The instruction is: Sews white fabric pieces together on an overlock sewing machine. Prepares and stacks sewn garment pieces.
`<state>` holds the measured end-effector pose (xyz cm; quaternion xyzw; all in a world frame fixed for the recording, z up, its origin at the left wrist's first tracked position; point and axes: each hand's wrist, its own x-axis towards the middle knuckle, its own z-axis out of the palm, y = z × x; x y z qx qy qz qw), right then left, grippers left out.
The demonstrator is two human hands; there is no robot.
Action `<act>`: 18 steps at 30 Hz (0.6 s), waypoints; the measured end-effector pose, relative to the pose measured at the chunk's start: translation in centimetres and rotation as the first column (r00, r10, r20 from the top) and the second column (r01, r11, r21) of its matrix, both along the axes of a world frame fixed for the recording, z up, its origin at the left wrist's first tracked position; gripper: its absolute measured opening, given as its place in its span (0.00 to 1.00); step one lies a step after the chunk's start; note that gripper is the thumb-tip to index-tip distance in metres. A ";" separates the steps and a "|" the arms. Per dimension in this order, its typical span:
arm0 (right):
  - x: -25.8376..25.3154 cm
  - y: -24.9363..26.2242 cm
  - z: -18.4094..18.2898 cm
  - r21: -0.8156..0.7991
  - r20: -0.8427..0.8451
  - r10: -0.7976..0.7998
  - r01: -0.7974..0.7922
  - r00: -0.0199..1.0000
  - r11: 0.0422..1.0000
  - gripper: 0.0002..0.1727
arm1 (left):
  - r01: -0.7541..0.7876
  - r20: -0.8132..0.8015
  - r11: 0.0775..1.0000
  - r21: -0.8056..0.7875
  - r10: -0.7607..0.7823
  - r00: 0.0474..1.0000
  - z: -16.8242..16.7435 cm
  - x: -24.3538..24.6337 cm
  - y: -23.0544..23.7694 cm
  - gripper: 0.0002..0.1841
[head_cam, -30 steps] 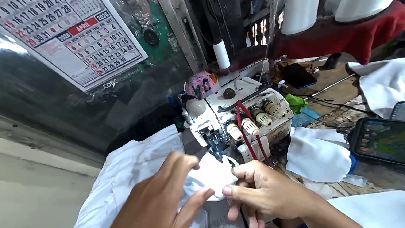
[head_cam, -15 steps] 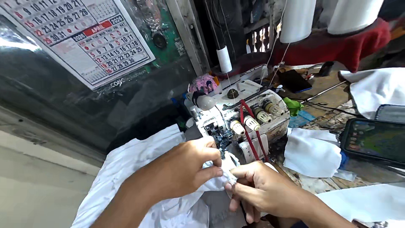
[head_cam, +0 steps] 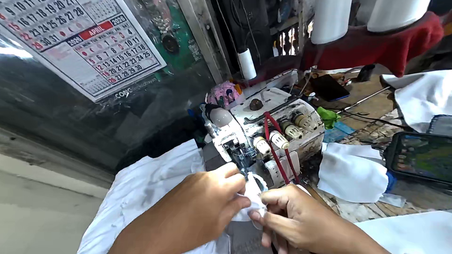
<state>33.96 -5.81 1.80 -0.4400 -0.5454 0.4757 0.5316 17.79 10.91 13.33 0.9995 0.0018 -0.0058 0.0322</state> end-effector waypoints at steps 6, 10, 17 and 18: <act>0.6 0.6 0.2 -0.018 0.015 0.028 -0.028 0.999 0.999 0.13 | -0.010 0.014 0.993 -0.120 0.012 1.000 -1.0 -0.5 1.4 0.16; 0.6 0.5 -0.5 0.017 0.002 -0.044 0.044 0.999 0.999 0.14 | -0.090 0.102 0.986 -0.138 0.104 0.989 -2.2 -0.9 -0.2 0.15; -0.5 0.6 -1.4 0.137 0.342 -0.160 0.119 0.926 0.983 0.17 | -0.229 0.326 0.969 -0.090 0.246 0.913 -6.2 -2.9 1.3 0.18; -0.7 0.6 -1.3 0.122 0.413 -0.101 0.055 0.905 0.991 0.19 | -0.252 0.313 0.965 -0.068 0.261 0.913 -6.0 -3.2 2.1 0.20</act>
